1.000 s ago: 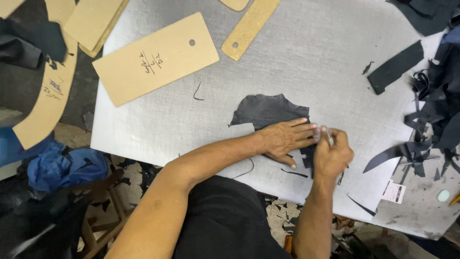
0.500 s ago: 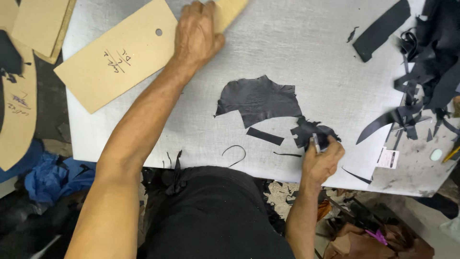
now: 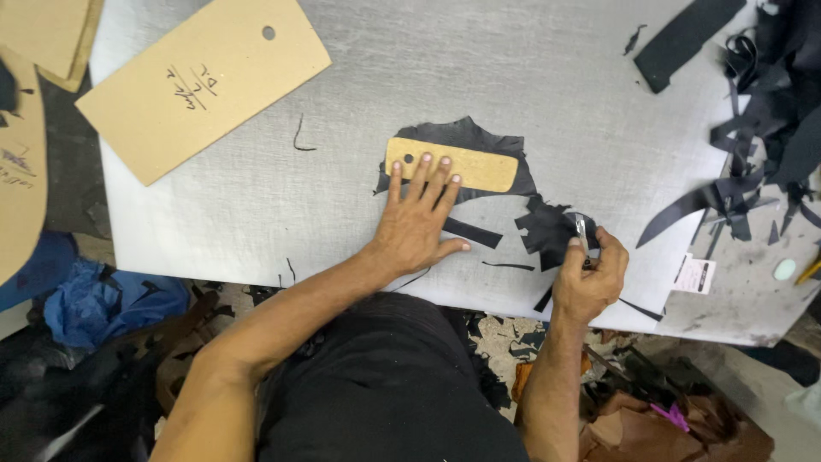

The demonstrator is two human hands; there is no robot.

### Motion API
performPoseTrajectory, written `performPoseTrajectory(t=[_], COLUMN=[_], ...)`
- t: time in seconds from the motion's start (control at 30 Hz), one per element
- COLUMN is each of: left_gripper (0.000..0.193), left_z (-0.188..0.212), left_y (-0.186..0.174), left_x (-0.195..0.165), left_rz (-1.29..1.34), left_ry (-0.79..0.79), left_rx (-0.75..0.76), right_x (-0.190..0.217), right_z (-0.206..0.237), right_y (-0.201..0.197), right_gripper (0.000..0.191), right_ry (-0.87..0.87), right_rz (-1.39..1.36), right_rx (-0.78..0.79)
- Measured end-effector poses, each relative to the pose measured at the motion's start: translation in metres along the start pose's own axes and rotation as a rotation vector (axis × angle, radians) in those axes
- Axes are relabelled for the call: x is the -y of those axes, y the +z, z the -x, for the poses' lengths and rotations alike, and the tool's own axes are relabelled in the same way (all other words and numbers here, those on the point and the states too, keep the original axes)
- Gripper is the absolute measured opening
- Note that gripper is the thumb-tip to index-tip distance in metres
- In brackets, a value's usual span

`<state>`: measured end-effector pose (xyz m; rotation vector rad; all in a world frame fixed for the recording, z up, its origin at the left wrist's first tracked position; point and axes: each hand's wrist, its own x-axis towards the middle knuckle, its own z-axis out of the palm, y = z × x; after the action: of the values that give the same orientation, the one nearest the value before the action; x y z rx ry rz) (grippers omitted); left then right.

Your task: The person uses a cardboard template and a utility knife to cut shapes from a large piece of black leather on a workbench. They repeatedly position the template, trace or cut along its edges, and remove the cut pieces, accumulating scrap leather on the table and floor.

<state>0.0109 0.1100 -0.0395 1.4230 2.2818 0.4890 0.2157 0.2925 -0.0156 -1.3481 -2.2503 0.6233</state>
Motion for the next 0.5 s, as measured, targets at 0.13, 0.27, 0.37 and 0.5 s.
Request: performPoseTrajectory(t=[0.13, 0.27, 0.37, 0.5], left_gripper=[0.109, 0.104, 0.105, 0.109], left_z=[-0.004, 0.008, 0.015, 0.015], left_y=[0.017, 0.017, 0.011, 0.006], left_x=[0.001, 0.011, 0.016, 0.019], left_rz=[-0.056, -0.039, -0.038, -0.11], left_ry=[0.018, 0.039, -0.124, -0.09], left_rx=[0.001, -0.16, -0.062, -0.037], right_x=[0.023, 0.067, 0.108, 0.143], right_z=[-0.02, -0.042, -0.048, -0.054], right_y=[0.007, 0.037, 0.075, 0.122], right_gripper=[0.035, 0.034, 0.033, 0.03], right_ry=[-0.025, -0.494, -0.742, -1.041], right_rz=[-0.134, -0.016, 0.018, -0.008], right_rx=[0.168, 0.312, 0.381, 0.392])
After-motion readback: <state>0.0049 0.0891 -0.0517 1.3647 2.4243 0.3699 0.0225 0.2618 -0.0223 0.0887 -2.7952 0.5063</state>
